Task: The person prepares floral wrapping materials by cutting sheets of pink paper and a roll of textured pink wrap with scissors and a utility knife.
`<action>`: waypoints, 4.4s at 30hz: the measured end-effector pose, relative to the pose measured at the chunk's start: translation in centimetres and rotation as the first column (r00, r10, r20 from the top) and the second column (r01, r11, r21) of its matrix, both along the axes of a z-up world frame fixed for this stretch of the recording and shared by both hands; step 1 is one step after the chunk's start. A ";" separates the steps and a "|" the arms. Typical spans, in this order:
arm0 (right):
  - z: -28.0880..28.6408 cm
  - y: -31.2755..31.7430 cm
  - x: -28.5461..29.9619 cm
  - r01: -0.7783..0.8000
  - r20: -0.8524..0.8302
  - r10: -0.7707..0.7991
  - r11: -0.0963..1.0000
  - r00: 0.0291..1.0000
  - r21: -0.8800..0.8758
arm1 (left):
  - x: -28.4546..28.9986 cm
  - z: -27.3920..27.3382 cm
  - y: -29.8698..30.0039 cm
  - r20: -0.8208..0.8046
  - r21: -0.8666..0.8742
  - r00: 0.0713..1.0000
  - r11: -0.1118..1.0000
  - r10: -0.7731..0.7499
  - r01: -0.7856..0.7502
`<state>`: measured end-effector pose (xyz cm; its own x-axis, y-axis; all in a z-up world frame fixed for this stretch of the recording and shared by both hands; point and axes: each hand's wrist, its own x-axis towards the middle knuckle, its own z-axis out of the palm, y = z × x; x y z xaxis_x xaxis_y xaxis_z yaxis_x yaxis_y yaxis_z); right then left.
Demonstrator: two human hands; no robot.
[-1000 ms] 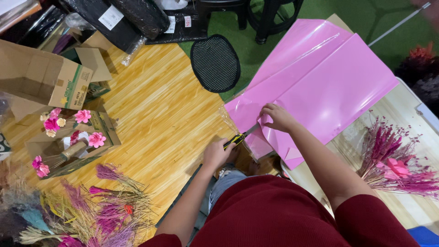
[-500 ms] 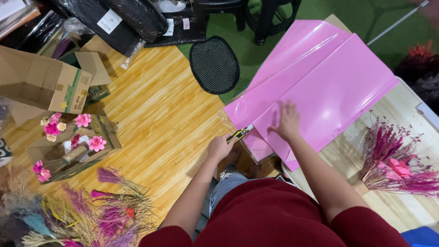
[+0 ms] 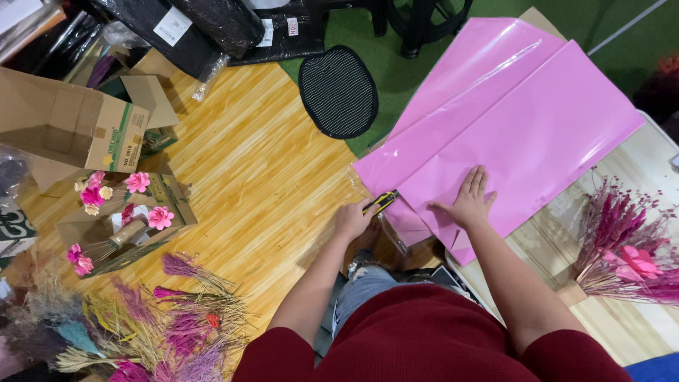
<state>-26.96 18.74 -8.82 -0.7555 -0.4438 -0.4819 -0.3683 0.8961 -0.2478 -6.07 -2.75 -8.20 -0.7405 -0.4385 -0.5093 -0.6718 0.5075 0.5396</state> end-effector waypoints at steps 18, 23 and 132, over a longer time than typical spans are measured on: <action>-0.6 0.6 0.0 -0.042 0.025 0.042 0.999 0.999 -0.009 | -0.3 0.2 -1.4 -0.046 -0.028 0.999 0.999 -0.024 0.022; -0.9 0.6 0.1 -0.046 0.017 0.046 0.999 0.999 -0.006 | 0.5 0.2 -2.4 -0.025 -0.060 0.999 0.997 -0.040 0.038; 1.4 -0.5 0.0 -0.010 0.018 0.012 0.996 1.000 -0.086 | -50.0 12.6 2.8 -0.559 -0.058 0.829 0.998 -0.026 -0.007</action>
